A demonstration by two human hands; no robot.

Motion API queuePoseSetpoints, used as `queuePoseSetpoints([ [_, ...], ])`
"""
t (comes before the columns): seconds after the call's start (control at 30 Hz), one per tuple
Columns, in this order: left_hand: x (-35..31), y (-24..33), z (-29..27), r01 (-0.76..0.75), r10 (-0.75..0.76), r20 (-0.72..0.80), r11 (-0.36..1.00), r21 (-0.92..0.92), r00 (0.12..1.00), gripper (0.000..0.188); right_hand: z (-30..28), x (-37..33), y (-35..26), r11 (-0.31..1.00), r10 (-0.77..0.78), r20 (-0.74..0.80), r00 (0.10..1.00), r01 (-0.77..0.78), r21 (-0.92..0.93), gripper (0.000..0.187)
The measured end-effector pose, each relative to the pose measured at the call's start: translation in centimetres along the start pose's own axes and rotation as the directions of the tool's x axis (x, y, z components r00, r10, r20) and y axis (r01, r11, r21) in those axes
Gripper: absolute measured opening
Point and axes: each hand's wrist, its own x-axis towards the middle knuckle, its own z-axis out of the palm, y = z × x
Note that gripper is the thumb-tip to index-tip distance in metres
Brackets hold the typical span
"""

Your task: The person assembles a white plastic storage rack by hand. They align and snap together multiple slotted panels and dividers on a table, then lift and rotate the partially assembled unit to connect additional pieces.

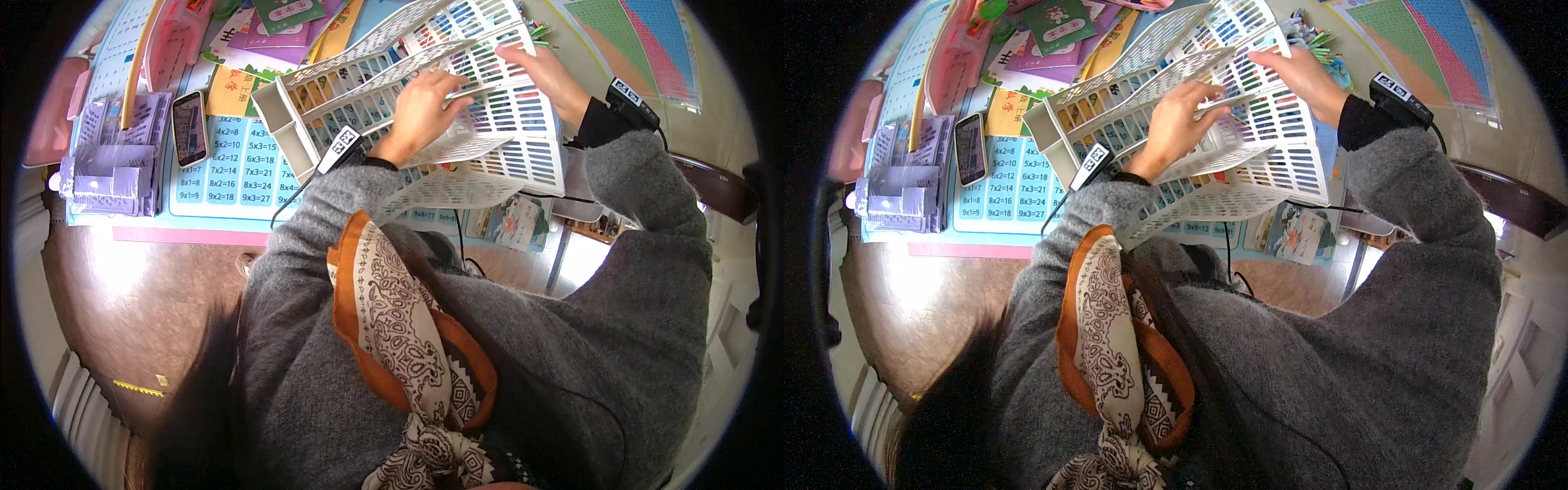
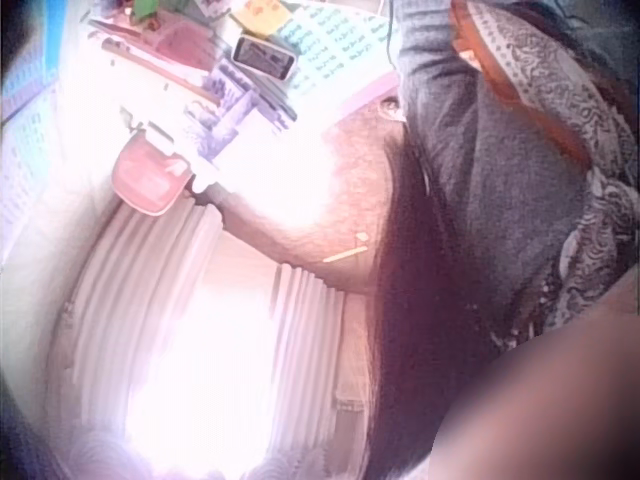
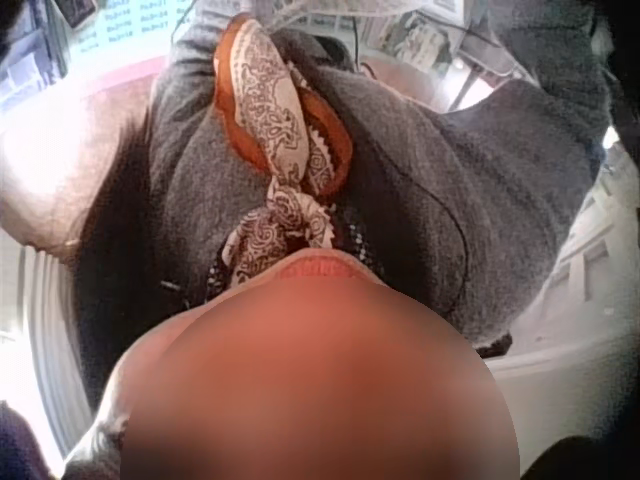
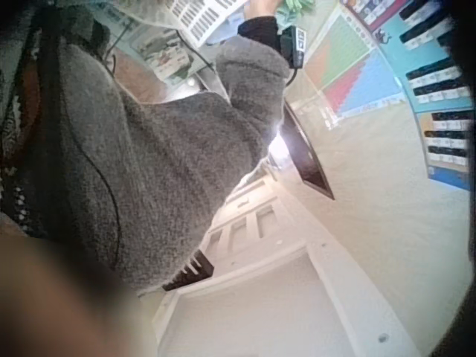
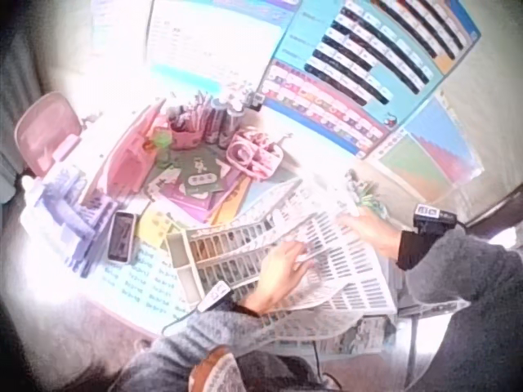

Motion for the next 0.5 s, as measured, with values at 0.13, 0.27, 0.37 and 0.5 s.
queuePoseSetpoints([
  [0.13,-0.2,-0.6,1.7,-0.025,0.021,-0.044,0.995,-0.095,0.999,0.012,0.8,0.4,1.1,0.993,0.076,-0.209,0.975,-0.093,-0.073,0.036],
  [0.27,-1.0,-0.4,2.4,-0.016,0.007,-0.068,0.992,-0.123,0.998,0.016,1.1,0.7,1.4,0.991,0.079,-0.248,0.965,-0.103,-0.085,0.036],
  [0.37,-0.9,-0.2,2.5,-0.009,0.001,-0.064,0.992,-0.129,0.998,0.017,1.1,0.9,1.6,0.985,-0.036,-0.256,0.966,-0.01,-0.175,0.035],
  [0.5,-0.7,0.2,2.0,0.021,-0.022,-0.002,0.993,-0.118,1.0,0.017,1.1,0.4,1.9,0.993,0.047,-0.278,0.959,-0.074,-0.087,0.033],
])
